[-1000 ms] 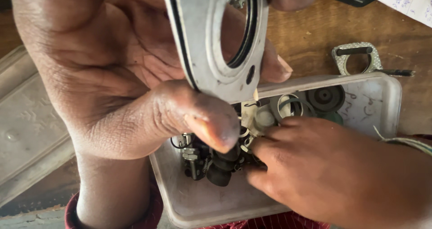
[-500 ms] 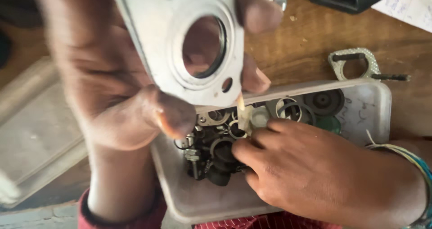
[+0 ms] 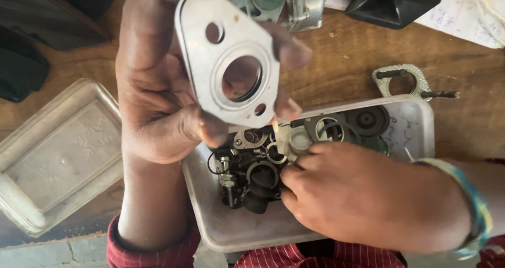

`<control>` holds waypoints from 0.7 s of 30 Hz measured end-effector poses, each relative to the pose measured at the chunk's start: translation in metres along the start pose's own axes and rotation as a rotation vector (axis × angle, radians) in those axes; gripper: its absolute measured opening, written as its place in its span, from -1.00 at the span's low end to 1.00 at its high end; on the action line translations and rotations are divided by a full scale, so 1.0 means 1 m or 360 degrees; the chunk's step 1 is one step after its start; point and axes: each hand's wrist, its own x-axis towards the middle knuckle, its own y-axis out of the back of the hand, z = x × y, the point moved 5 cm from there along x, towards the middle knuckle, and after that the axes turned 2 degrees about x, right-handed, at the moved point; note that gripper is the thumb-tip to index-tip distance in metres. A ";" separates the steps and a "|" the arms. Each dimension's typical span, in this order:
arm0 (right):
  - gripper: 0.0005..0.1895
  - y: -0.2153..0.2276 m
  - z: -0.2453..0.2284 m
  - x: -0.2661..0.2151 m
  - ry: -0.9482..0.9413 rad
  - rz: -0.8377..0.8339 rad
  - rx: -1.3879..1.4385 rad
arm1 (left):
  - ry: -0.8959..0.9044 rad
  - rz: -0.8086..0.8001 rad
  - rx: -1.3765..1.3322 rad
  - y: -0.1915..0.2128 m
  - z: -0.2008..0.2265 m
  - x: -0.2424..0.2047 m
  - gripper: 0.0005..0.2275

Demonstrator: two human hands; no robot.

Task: The person assembles small mechanical parts by hand, picking up a metal plate and inserting bolts and washers into its holes. They repeatedly select components from a plastic container, fit them into the plate, and adjust the assembly. The workspace includes a carburetor and other tools on a wooden table.

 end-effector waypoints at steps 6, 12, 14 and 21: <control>-0.88 -0.013 0.023 -0.017 -0.0350 -0.0641 0.0679 | -0.0048 -0.0076 -0.0007 0.011 -0.004 -0.005 -0.21; -0.72 0.022 0.031 -0.021 -0.0148 0.0446 0.0808 | -0.0066 -0.0102 -0.0022 0.015 -0.007 -0.007 -0.31; -0.75 0.025 0.030 -0.021 -0.0099 0.0508 0.0801 | -0.0064 -0.0064 -0.0034 0.016 -0.008 -0.010 -0.31; -0.63 0.019 0.031 -0.017 -0.0189 0.0490 0.0652 | -0.0045 -0.0082 0.0010 0.017 -0.011 -0.011 -0.31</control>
